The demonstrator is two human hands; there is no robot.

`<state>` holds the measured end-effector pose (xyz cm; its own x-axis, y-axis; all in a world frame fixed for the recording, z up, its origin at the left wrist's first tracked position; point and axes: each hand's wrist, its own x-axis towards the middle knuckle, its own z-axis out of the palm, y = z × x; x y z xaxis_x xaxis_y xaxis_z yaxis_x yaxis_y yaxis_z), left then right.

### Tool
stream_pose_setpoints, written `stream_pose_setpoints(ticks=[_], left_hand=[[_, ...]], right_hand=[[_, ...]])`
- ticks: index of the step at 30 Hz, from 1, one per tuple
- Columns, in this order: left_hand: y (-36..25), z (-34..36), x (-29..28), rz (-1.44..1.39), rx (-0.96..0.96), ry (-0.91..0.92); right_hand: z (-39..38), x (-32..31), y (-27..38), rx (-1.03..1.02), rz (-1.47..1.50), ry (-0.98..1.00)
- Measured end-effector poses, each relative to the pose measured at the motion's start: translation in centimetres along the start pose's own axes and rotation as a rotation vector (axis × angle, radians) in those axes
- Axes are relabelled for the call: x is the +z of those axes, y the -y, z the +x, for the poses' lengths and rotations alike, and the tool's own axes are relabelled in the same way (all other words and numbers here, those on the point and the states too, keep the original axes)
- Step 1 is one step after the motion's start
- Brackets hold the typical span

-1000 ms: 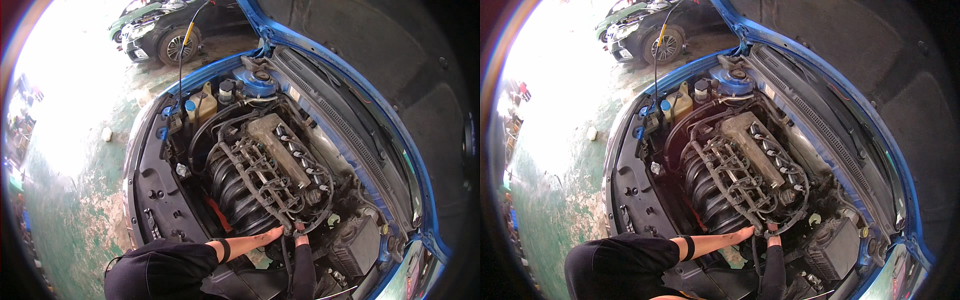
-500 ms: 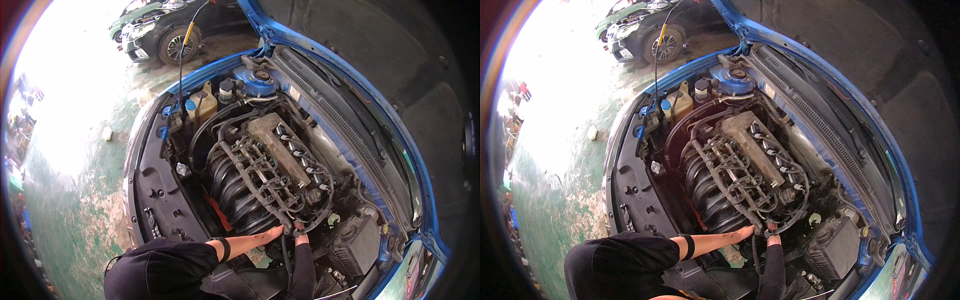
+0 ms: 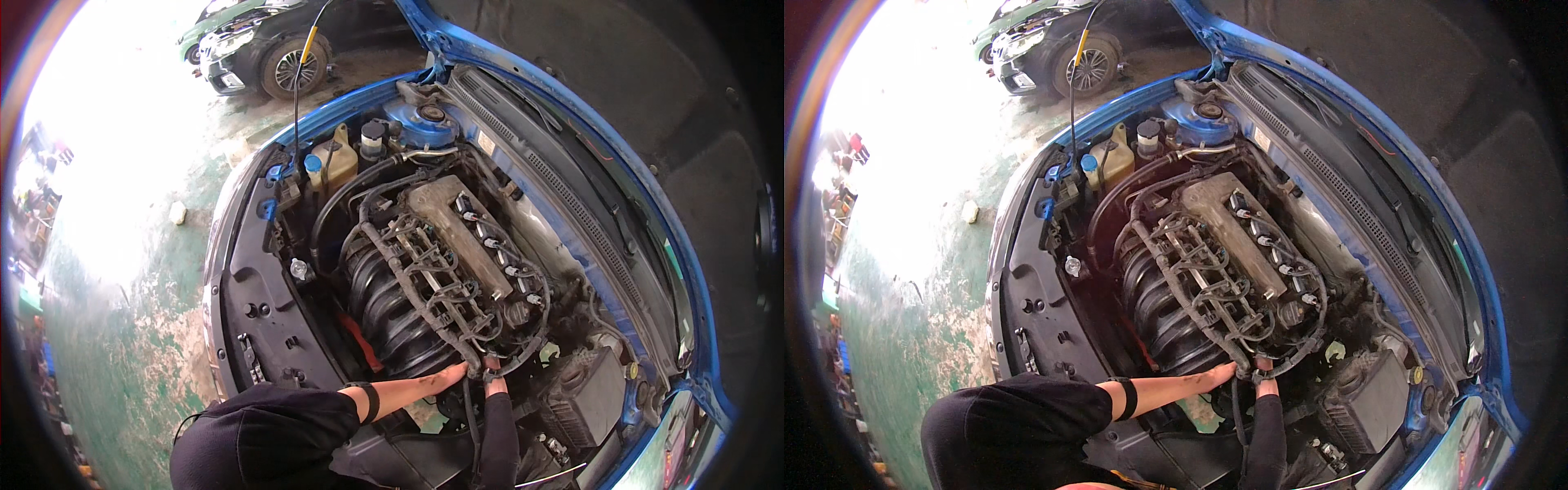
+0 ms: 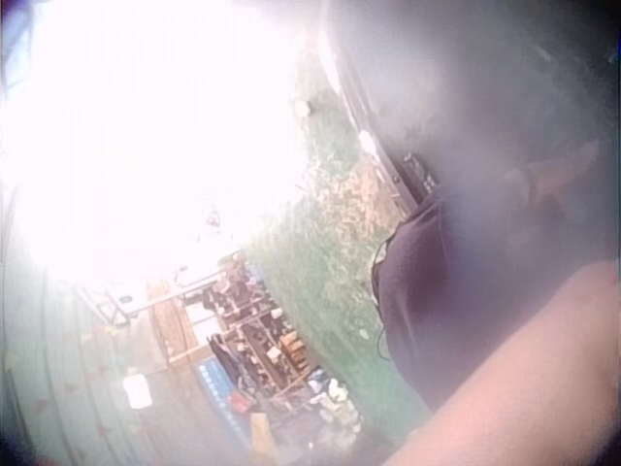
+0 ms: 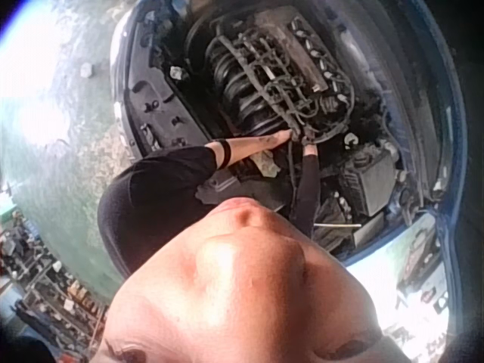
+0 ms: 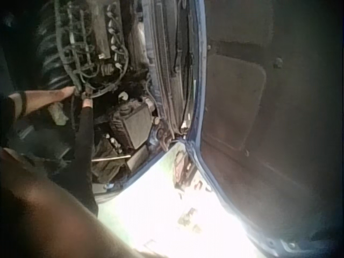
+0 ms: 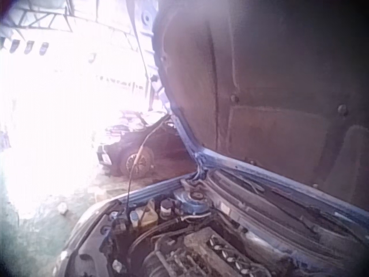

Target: The person works on a car engine, removing a bolt with a wrench, wiping it with a paper towel, and then reinstalling it. The person also retrieves a paper towel from a roll and cleans the bolt before placing it back into the engine.

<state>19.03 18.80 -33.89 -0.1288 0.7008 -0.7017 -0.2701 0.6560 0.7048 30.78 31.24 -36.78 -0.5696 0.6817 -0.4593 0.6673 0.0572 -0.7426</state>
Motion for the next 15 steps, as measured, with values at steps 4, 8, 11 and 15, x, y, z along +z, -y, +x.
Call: stream_pose_setpoints(ticks=[4, 8, 11, 15], left_hand=[[2.0, 2.4, 0.3, 0.02, 0.015, 0.027], [3.9, 5.1, 0.7, 0.061, 0.022, 0.057], [4.6, 6.3, 0.8, 0.089, 0.026, 0.069], [4.4, 5.9, 0.8, 0.072, 0.022, 0.063]], right_hand=[[-0.4, 0.0, -0.3, 0.011, 0.002, -0.004], [-0.7, -0.1, -0.5, 0.017, 0.011, -0.009], [-0.8, -0.1, -0.6, 0.024, 0.018, -0.011], [-0.8, 0.0, -0.5, 0.024, 0.017, -0.009]])
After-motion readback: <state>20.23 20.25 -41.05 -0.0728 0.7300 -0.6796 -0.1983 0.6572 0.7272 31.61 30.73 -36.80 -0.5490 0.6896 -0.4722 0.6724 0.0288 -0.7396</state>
